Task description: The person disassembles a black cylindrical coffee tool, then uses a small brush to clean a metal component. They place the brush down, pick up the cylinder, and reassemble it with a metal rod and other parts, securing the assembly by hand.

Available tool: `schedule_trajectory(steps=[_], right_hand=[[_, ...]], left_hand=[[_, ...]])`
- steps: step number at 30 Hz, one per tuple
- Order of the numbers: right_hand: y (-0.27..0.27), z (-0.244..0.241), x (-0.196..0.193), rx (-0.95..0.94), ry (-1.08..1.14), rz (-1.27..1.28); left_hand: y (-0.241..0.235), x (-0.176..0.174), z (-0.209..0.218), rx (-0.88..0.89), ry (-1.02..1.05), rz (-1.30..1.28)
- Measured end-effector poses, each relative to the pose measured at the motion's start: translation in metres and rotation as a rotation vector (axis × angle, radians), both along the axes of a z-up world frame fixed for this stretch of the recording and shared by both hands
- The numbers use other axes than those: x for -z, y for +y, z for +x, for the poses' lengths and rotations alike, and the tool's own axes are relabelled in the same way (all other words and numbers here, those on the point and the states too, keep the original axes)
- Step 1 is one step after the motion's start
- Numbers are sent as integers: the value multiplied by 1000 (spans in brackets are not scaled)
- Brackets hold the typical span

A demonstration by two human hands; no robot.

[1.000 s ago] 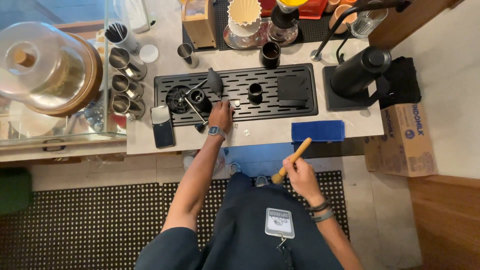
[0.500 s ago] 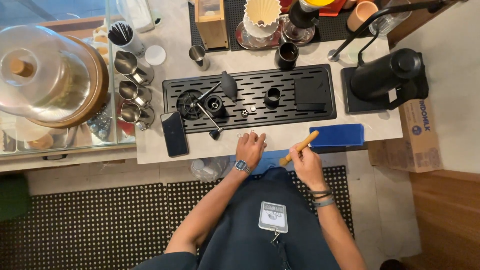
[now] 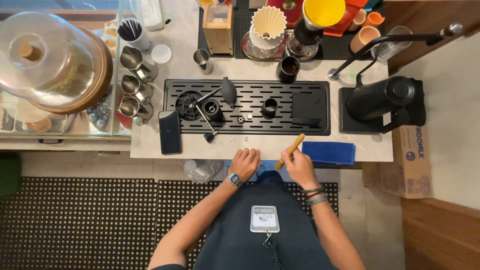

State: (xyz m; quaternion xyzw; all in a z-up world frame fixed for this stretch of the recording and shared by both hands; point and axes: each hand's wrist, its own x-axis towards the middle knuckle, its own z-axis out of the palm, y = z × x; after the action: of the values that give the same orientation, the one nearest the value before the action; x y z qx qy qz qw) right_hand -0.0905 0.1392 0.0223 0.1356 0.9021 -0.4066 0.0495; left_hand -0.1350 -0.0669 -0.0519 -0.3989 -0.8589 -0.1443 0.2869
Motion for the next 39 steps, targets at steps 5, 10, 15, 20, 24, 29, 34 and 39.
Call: schedule_trajectory(steps=[5,10,15,20,24,29,34,39], right_hand=[[7,-12,-3,-49,13,-8],[20,-26,4,-49,76,-77],[0,-39,-36,159,377,-538],[-27,-38,-70,-153,310,-123],[-16,-47,-65,-265,317,80],[-37,-55,-50,-161,151,-192],[-48,-61,-16,192,-47,-664],[-56,-51,-1,250,-274,-945]], left_hand=[[-1,16,6,31,-9,11],[9,-8,20,-209,-530,205],[24,-66,21,-337,-1486,1389],[28,-48,24,-436,-1546,1469],[19,-32,23,-527,-1597,1672],[14,-29,24,-417,-1640,1877],[6,-20,31,-344,-1621,1881],[-7,-18,28,-363,-1554,1803]])
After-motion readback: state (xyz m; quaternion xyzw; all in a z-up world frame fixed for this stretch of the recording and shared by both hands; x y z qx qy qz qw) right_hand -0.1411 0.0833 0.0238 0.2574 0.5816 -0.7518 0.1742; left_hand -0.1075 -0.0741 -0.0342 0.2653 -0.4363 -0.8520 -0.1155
